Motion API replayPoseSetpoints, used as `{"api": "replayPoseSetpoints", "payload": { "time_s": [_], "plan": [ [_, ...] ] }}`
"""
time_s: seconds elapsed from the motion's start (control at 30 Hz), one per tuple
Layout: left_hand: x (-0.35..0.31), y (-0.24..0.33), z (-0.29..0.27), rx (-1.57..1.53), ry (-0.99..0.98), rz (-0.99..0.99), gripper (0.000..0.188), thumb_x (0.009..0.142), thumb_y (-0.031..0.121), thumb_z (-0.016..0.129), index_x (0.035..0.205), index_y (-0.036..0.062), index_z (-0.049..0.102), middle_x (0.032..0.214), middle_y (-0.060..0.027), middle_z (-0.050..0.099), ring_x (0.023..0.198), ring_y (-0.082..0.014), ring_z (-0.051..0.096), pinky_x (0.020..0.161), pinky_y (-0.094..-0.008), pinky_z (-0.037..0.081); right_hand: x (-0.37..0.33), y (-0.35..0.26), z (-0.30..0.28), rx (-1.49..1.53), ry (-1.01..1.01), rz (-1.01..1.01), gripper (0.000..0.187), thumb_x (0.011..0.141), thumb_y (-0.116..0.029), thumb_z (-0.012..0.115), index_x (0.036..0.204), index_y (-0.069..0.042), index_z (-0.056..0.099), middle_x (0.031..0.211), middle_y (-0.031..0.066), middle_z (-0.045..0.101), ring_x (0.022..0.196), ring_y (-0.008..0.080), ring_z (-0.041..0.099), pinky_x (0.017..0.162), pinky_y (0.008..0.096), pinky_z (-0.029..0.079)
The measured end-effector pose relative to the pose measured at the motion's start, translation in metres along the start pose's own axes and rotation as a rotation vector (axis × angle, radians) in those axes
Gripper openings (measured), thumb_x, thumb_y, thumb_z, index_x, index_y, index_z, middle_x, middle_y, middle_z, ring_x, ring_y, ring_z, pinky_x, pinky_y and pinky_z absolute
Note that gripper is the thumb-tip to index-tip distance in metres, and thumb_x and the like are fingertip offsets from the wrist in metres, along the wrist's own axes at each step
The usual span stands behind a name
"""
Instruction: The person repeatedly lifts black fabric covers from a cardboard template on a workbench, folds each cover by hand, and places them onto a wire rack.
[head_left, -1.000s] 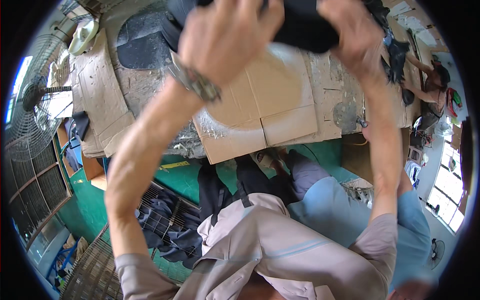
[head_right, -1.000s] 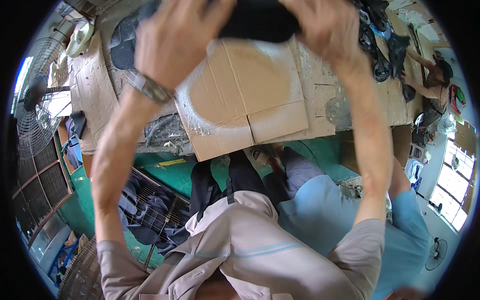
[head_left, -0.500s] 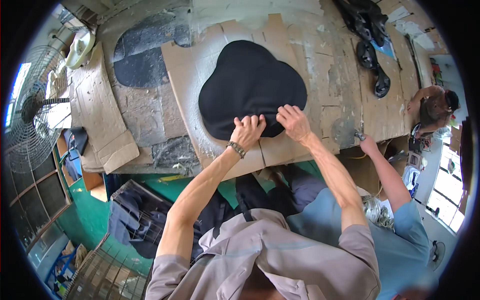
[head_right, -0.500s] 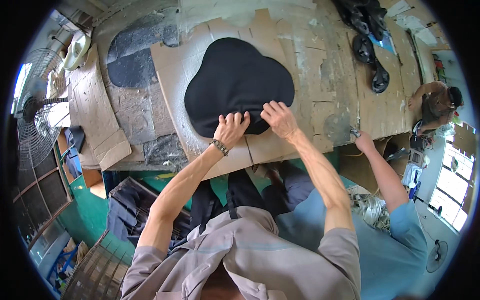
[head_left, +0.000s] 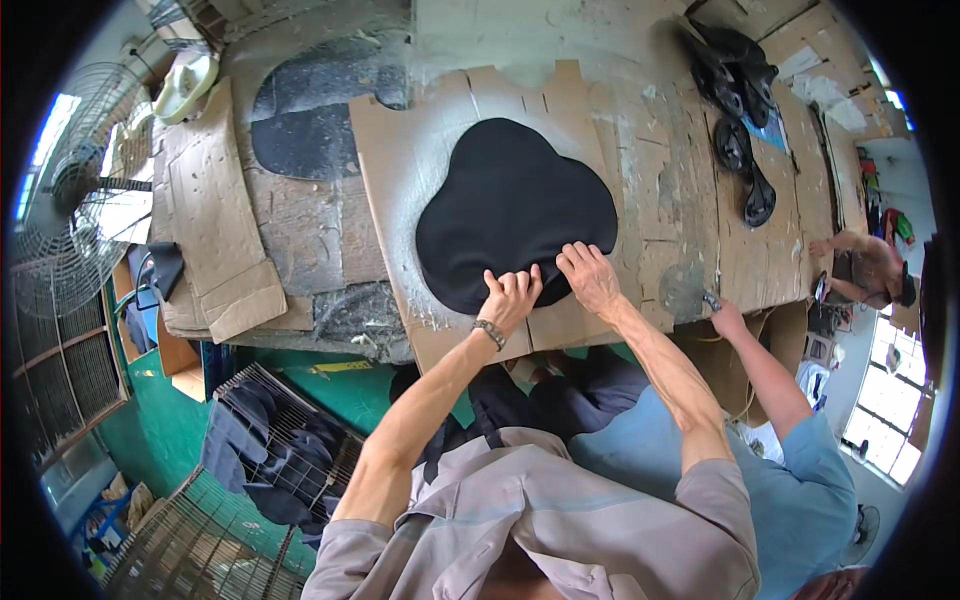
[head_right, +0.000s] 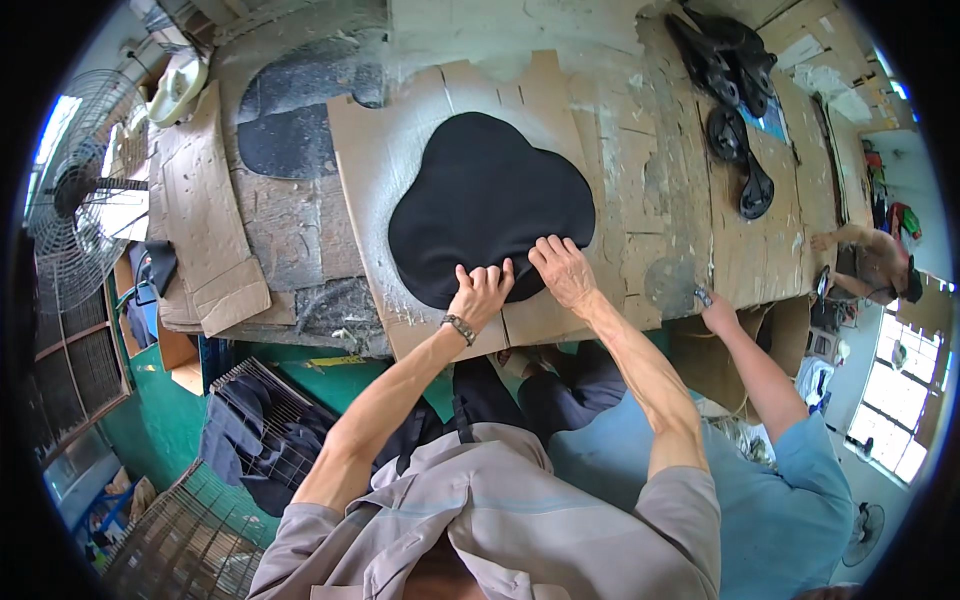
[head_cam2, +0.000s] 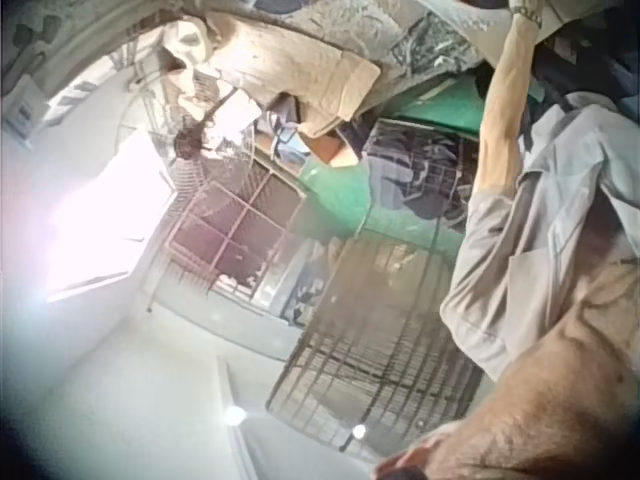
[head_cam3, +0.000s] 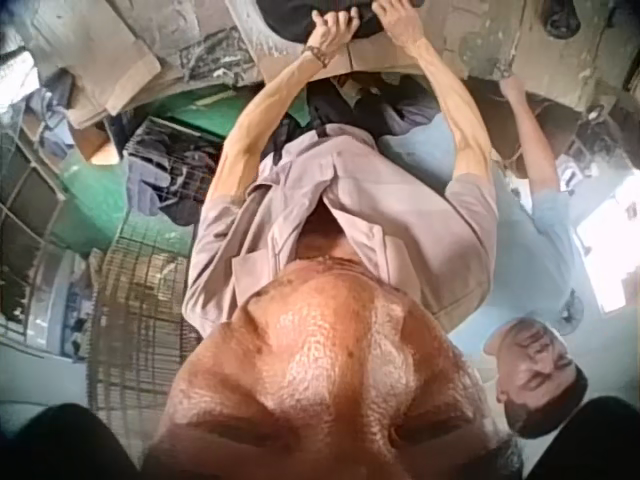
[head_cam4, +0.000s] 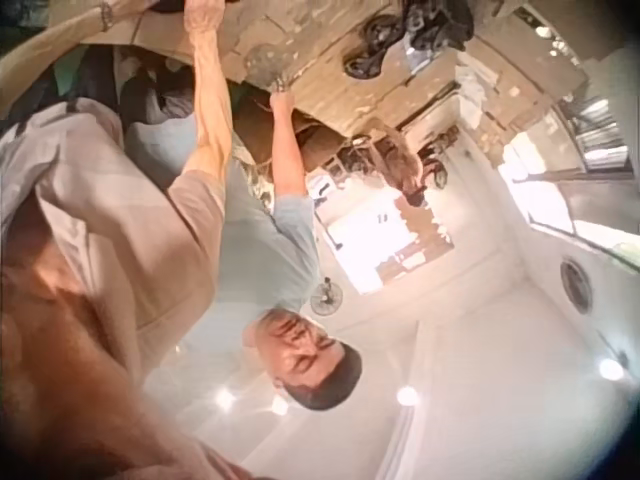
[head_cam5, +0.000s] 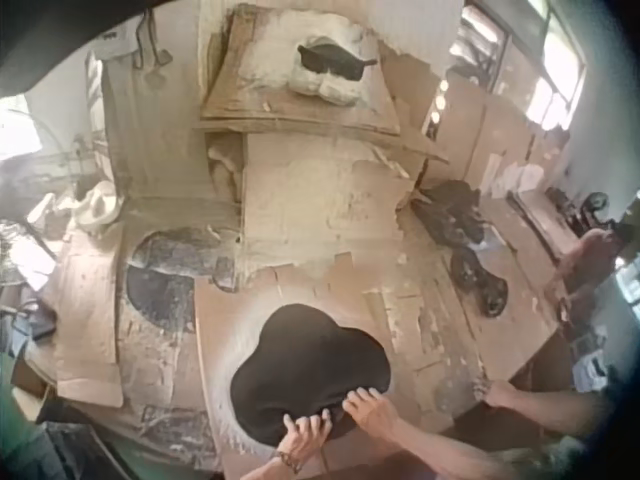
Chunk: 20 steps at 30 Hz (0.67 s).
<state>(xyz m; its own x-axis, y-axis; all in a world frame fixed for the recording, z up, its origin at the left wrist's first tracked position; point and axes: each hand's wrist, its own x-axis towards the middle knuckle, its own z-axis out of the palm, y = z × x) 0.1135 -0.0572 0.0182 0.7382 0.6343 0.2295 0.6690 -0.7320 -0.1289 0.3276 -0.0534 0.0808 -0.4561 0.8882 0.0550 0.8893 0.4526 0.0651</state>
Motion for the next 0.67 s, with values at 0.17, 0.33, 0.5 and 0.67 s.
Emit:
{"api": "replayPoseSetpoints", "payload": {
  "time_s": [0.17,0.33,0.5,0.67],
  "plan": [
    [-0.005,-0.004,-0.01,-0.117,-0.203,-0.019,0.065,0.095,0.023,0.056,0.156,0.0099,0.041,0.103,-0.006,0.053,0.096,-0.0237,0.055,0.103,-0.0622,0.045,0.041,0.003,-0.069,0.266,-0.705,0.179,0.034,0.082,-0.019,0.075,0.109,-0.002,0.067,0.11,0.0156,0.069,0.108,0.033,0.067,0.087,0.0409,0.053],
    [0.0,-0.004,-0.013,-0.168,-0.242,-0.11,0.061,0.096,0.02,0.054,0.155,0.0113,0.043,0.102,-0.0071,0.055,0.097,-0.0248,0.056,0.104,-0.0637,0.043,0.075,-0.037,-0.187,0.579,-0.003,0.824,0.049,0.085,-0.029,0.078,0.123,0.0,0.068,0.119,0.0227,0.07,0.109,0.0398,0.068,0.095,0.0446,0.054],
    [0.009,-0.002,-0.02,-0.293,-0.261,-0.155,0.06,0.092,0.019,0.06,0.151,0.0116,0.045,0.104,-0.0091,0.057,0.099,-0.0277,0.058,0.106,-0.0609,0.042,0.057,-0.047,-0.148,1.544,0.512,0.849,0.032,0.105,-0.028,0.062,0.129,-0.008,0.065,0.115,0.0106,0.072,0.097,0.0192,0.072,0.088,0.0367,0.059],
    [0.007,-0.018,-0.024,-0.643,-0.299,-0.237,0.072,0.081,0.027,0.072,0.147,0.0096,0.049,0.12,-0.0133,0.062,0.11,-0.0346,0.059,0.114,-0.0541,0.035,0.065,-0.115,-0.104,2.012,0.47,0.806,0.038,0.106,-0.031,0.06,0.135,-0.008,0.052,0.102,0.014,0.074,0.081,0.0159,0.072,0.075,0.0288,0.059]
  ]
}}
